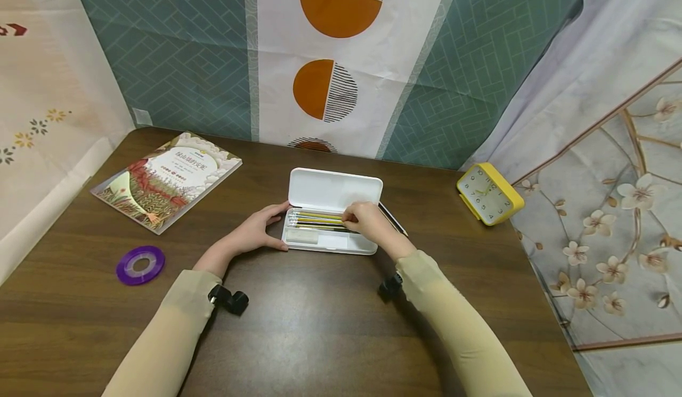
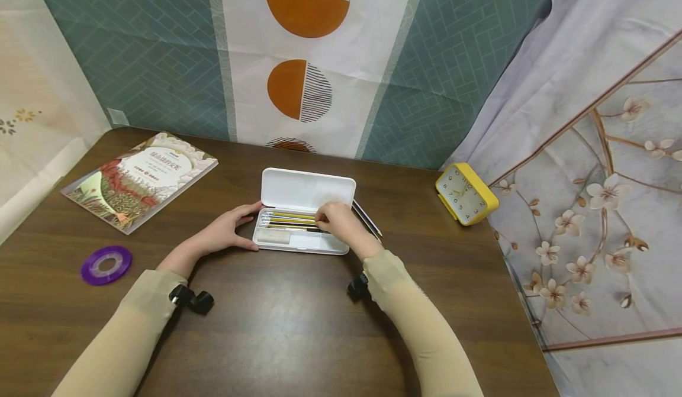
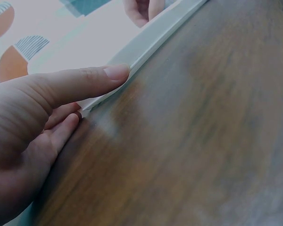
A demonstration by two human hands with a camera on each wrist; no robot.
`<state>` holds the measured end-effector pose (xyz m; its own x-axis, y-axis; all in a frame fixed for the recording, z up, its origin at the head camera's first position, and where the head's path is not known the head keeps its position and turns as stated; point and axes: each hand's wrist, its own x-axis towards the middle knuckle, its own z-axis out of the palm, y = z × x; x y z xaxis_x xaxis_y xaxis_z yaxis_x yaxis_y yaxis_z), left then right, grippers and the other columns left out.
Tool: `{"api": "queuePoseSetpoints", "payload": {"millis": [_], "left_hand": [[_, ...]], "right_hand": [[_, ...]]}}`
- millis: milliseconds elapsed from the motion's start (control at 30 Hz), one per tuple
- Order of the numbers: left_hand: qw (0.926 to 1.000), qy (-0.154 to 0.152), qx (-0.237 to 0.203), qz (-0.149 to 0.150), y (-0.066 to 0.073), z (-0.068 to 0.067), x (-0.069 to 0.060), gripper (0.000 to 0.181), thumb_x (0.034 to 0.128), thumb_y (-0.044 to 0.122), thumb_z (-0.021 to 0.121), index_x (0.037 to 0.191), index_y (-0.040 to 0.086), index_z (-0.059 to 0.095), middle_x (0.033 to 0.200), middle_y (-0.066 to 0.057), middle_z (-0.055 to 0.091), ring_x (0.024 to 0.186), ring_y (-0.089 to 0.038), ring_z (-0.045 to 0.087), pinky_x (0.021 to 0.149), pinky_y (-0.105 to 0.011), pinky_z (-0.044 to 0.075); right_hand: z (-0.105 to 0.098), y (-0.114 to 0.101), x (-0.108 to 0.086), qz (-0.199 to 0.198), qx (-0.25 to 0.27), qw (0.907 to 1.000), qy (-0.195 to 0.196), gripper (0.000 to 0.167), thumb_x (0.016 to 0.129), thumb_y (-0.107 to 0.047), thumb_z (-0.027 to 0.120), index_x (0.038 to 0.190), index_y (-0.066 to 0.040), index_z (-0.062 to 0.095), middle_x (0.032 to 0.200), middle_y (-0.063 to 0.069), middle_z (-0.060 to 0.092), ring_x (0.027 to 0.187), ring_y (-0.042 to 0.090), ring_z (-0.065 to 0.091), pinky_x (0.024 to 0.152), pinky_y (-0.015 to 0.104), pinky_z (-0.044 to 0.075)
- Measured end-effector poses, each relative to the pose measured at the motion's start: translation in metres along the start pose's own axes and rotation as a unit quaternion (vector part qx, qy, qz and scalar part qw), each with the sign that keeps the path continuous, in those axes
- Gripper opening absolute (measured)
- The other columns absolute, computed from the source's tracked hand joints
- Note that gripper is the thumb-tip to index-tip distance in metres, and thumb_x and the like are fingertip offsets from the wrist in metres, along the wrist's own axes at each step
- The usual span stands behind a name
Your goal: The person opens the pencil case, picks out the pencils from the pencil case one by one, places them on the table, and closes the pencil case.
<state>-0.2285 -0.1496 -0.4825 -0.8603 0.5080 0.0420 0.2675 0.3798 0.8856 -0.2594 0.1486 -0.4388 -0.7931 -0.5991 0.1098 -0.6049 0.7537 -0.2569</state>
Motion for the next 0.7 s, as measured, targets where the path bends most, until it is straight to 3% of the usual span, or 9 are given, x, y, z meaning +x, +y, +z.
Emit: {"api": "queuePoseSetpoints", "payload": {"millis": [700], "left_hand": [[1.0000,-0.001,0.001,-0.004,-0.0002,0.0004,-0.0003,0.107,0.0701,0.014,0.089,0.155,0.002,0.025,0.157,-0.021,0.029,0.145,-0.035,0.029,0.119,-0.047,0.035]], "right_hand": [[-0.0025,0.0038,0.0002,-0.037,0.015,0.9990,-0.022,0.014,0.086,-0.005,0.071,0.095,-0.011,0.080,0.084,0.003,0.073,0.075,0.013,0.064,0.068,0.027,0.055]]}}
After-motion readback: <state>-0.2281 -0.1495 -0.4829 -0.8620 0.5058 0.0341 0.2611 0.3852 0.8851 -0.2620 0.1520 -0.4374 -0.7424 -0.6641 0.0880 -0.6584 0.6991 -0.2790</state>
